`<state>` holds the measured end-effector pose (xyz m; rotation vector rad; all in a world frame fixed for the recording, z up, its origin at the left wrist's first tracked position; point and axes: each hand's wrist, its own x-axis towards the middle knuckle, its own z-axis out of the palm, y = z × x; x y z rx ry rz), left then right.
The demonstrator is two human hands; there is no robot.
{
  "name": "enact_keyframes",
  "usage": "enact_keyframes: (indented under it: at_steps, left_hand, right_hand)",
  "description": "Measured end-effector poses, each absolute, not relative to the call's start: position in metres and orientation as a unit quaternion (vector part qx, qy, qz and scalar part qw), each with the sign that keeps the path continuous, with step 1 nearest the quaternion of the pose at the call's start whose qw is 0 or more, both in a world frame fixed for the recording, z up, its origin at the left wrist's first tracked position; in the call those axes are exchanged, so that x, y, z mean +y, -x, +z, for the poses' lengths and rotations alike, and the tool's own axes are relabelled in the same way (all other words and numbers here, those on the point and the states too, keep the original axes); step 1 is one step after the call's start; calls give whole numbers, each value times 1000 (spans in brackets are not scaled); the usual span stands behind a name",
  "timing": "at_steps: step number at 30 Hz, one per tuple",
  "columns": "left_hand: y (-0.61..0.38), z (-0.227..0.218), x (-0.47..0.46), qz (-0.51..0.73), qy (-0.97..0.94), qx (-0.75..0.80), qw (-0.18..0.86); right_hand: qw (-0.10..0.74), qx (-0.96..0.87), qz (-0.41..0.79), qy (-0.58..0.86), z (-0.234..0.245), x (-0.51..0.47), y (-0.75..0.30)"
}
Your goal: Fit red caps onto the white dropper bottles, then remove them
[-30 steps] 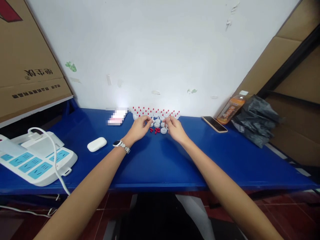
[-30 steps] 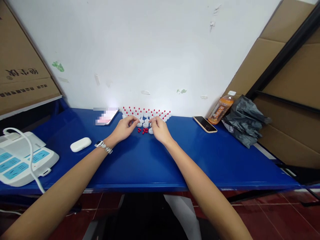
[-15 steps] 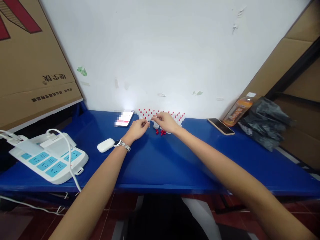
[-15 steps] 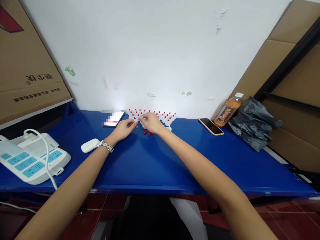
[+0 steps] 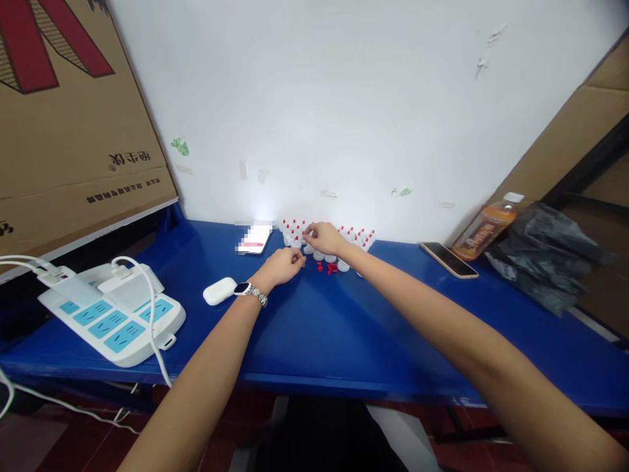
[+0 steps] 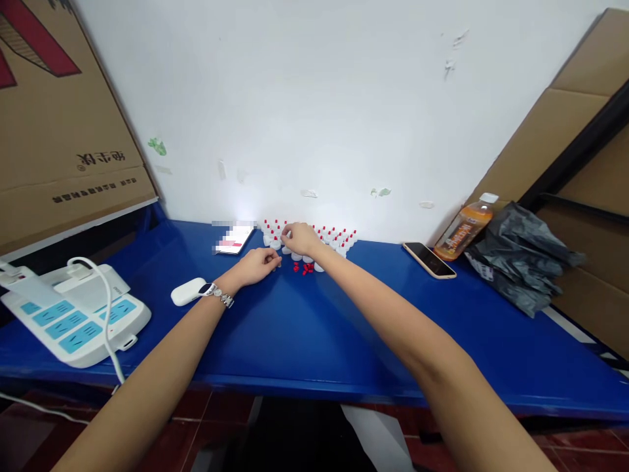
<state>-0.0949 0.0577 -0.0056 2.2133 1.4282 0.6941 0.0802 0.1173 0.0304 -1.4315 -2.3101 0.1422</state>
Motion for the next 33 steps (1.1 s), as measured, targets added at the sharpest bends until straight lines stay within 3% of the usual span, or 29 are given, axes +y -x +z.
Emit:
enact_keyframes:
  at_steps: [3, 11, 14, 18, 22, 26, 33]
  left_hand:
    - [94, -5, 57, 249, -790, 517, 216]
    - [96, -9, 58, 255, -801, 504, 199]
    - [96, -9, 59, 259, -803, 501, 192]
    - [93, -4, 56, 289, -800, 494, 183]
    - [84, 5, 47, 343, -788, 485, 163]
    - [69, 14, 34, 390, -782, 460, 160]
    - [51, 13, 20, 374, -811, 401, 204]
  right_hand:
    - [237, -794, 27, 560, 32, 122, -86]
    - [194, -763, 44, 614, 23, 132, -84]
    - [243, -758, 39, 604, 25, 126, -88]
    - [367, -740, 31, 563, 32, 107, -103]
    - [471, -724, 147, 482, 33, 74, -123]
    - [471, -746, 234, 408, 25, 36, -135]
    - [469, -761, 187, 407, 10, 5, -132]
